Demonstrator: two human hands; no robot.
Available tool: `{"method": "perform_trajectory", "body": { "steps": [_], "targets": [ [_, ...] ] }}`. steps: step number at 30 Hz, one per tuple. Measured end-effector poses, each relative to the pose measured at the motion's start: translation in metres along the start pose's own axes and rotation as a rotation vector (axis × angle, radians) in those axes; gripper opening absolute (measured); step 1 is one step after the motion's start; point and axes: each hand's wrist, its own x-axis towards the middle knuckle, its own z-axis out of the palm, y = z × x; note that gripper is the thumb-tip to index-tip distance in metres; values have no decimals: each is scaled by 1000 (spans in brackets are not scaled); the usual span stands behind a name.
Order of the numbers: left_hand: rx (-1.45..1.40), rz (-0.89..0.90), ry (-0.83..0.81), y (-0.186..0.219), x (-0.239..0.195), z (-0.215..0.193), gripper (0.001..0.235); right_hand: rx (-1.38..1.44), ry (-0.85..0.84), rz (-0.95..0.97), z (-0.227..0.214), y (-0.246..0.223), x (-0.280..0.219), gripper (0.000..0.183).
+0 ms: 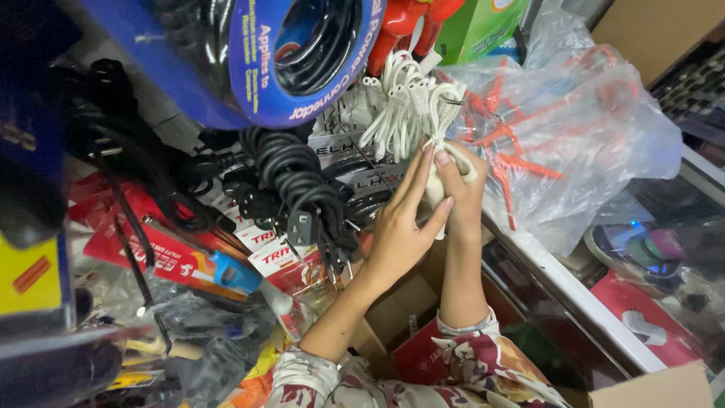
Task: The person organizes various packaged items, including an extension cord and other hardware supplies, by placing them into cardboard boxes and arranging them on shelves.
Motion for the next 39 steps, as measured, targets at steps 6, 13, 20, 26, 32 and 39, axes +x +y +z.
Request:
{"method": "perform_trajectory", "body": {
  "steps": [6, 13, 20, 26, 32, 39],
  "targets": [
    [-26, -20, 31, -12, 22, 2, 68, -49, 31, 99, 14, -20, 18, 26],
    [-19, -17, 109, -19, 27, 3, 62, -281, -131, 52, 18, -36, 27, 28],
    [-12, -24, 95, -26, 19, 6, 61, -321, -143, 46, 21, -38, 21, 27],
    [-32, -113, 85, -21, -7, 4, 67, -302, -46, -80, 14, -33, -7, 35],
    [-46, -204, 37, 7, -65, -13, 69, -265, 260, -374, -10, -37, -65, 37],
    [-177, -370, 105, 47, -181, -21, 56, -33, 274, -322, 4, -41, -127, 44]
  ]
}}
